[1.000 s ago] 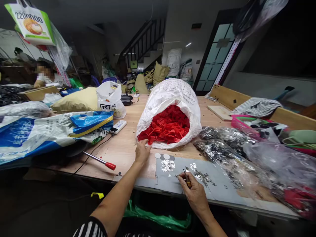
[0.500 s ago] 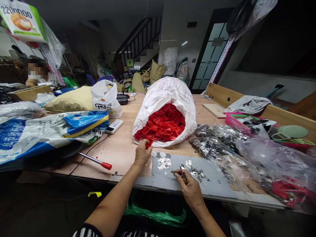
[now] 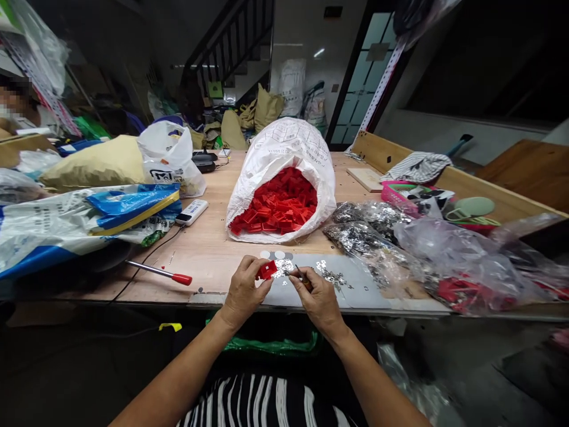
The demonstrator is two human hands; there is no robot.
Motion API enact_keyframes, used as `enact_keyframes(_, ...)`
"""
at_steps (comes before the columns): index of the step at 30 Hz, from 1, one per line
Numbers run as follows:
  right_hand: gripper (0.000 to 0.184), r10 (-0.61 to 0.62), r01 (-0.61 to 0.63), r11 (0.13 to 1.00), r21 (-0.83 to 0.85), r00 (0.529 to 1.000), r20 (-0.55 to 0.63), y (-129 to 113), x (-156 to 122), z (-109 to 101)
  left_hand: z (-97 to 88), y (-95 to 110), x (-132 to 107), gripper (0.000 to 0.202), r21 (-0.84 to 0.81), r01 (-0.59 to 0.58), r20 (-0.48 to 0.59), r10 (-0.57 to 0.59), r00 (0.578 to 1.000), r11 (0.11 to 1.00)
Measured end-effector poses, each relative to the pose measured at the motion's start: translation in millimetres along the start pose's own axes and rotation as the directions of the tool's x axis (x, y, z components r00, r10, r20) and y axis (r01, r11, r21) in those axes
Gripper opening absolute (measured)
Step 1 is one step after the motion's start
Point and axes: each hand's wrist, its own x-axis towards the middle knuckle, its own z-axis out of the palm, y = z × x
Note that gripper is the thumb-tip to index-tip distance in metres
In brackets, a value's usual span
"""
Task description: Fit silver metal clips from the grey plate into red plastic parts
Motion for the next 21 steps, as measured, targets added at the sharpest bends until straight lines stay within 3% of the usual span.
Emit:
enact_keyframes(7, 0.011, -0.11, 0.11, 0.994, 0.003, 0.993, 0.031, -10, -2, 6, -3.7, 14, -10, 0.034, -0.036, 0.012, 0.03, -0.011, 0.999, 0.999)
enact_keyframes(10, 0.011, -0.098, 0.097, 0.995, 0.018, 0.995, 0.036, -12, -5, 6, -4.8, 15, -11, 0.032, -0.146, 0.104, 0.047, -0.099, 0.994, 0.984)
enact_keyframes(12, 0.012, -0.08, 0.078, 0.996, 0.037, 0.996, 0.047, -16, -8, 5, -5.3, 14, -12, 0.032, -0.308, 0.223, 0.104, -0.2, 0.974, 0.925)
enact_keyframes(15, 0.015, -0.037, 0.032, 0.997, 0.075, 0.997, 0.065, -21, -10, 1, -6.0, 13, -12, 0.042, -0.588, 0.429, 0.244, -0.356, 0.902, 0.686)
enact_keyframes(17, 0.017, 0.002, -0.008, 0.995, 0.096, 0.998, 0.06, -24, -10, -2, -6.9, 11, -13, 0.042, -0.72, 0.496, 0.292, -0.435, 0.851, 0.486)
enact_keyframes(21, 0.018, 0.012, -0.02, 0.994, 0.11, 0.997, 0.07, -29, -7, -9, -11.3, 11, -17, 0.034, -0.798, 0.586, 0.485, -0.428, 0.763, 0.141)
